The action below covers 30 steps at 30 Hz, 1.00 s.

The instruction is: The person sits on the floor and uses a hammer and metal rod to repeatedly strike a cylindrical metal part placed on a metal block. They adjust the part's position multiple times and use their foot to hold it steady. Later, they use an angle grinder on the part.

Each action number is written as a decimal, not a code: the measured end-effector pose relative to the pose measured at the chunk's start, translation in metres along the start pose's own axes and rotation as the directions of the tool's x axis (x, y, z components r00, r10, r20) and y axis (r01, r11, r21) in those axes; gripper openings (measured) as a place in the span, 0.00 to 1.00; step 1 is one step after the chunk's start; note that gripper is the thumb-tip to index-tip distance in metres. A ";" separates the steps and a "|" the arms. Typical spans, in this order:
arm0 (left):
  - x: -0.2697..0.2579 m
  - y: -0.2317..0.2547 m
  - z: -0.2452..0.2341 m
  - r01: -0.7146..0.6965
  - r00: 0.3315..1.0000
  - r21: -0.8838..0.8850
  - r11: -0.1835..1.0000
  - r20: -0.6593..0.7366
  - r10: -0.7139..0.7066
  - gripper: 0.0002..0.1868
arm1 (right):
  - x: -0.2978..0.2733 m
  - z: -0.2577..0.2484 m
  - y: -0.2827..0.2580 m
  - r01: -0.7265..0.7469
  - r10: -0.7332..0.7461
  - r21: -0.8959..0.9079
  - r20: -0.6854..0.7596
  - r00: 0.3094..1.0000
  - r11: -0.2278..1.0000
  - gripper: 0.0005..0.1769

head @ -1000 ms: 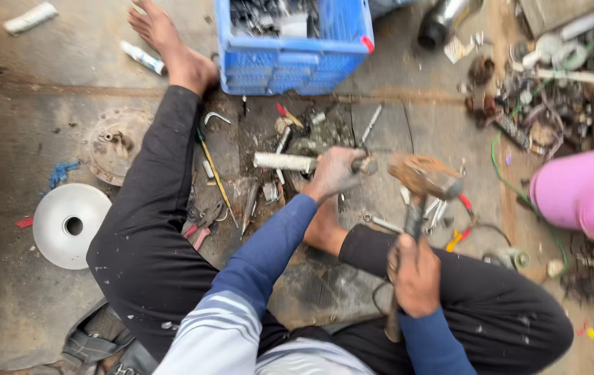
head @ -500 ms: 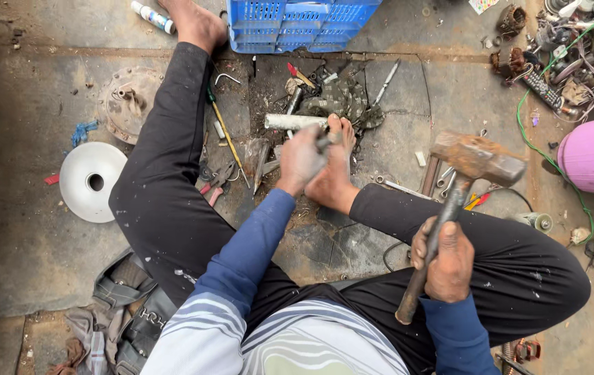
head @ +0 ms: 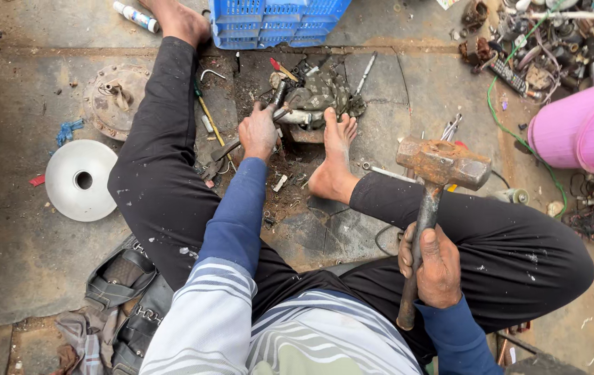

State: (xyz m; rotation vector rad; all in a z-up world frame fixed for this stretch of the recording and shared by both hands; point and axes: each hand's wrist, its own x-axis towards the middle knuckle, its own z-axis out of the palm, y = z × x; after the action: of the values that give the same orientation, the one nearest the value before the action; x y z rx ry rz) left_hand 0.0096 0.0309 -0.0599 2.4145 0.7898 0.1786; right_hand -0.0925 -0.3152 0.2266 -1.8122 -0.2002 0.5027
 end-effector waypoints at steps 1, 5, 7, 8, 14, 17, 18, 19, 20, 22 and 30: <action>-0.002 -0.002 0.001 -0.003 1.000 0.009 1.000 -0.001 0.003 0.26 | -0.003 0.000 0.000 0.005 -0.005 0.001 0.005 1.000 1.000 0.32; 0.000 -0.006 -0.007 -0.002 0.999 -0.038 0.999 0.044 0.004 0.23 | -0.009 0.001 0.002 -0.003 0.003 0.019 0.010 1.000 1.000 0.31; 0.003 -0.005 -0.008 0.031 0.993 -0.033 0.999 0.117 -0.027 0.25 | -0.009 -0.001 0.003 -0.010 0.010 0.013 0.010 1.000 1.000 0.31; 0.004 -0.006 -0.008 0.015 0.994 -0.027 1.000 0.113 -0.012 0.25 | -0.009 -0.001 0.003 -0.012 0.011 0.008 0.008 1.000 1.000 0.31; 0.009 -0.010 -0.006 -0.025 0.998 -0.019 1.000 0.064 0.026 0.25 | -0.001 -0.007 0.010 -0.014 0.013 0.021 0.042 0.999 1.000 0.30; 0.006 -0.008 -0.011 0.002 0.993 -0.005 1.000 0.122 -0.001 0.27 | 0.002 -0.007 0.014 -0.039 0.038 0.019 0.055 0.998 0.999 0.30; 0.005 -0.006 -0.015 0.011 0.993 -0.002 1.000 0.117 -0.011 0.27 | 0.004 -0.007 0.015 -0.047 0.047 0.005 0.055 0.997 0.999 0.31; 0.006 -0.002 -0.019 0.021 0.993 0.001 1.000 0.114 -0.021 0.27 | 0.007 -0.007 0.016 -0.058 0.058 -0.009 0.054 0.997 0.998 0.31; 0.007 0.001 -0.022 0.033 0.995 -0.030 0.999 0.099 -0.029 0.30 | 0.012 -0.008 0.017 -0.061 0.061 0.000 0.059 0.996 0.998 0.31; 0.002 0.002 -0.028 0.060 0.995 -0.084 0.995 0.083 -0.053 0.34 | 0.016 -0.009 0.020 -0.083 0.081 0.021 0.070 0.994 0.996 0.31; 0.004 -0.005 -0.032 0.077 0.990 -0.067 0.995 0.127 -0.068 0.28 | 0.033 -0.008 0.029 -0.220 0.210 0.121 0.091 0.974 0.968 0.31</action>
State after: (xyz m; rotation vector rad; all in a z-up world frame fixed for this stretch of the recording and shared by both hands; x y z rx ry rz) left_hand 0.0008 0.0526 -0.0365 2.3011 0.7986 0.0262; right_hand -0.0632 -0.3184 0.1928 -1.6958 -0.0223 0.7239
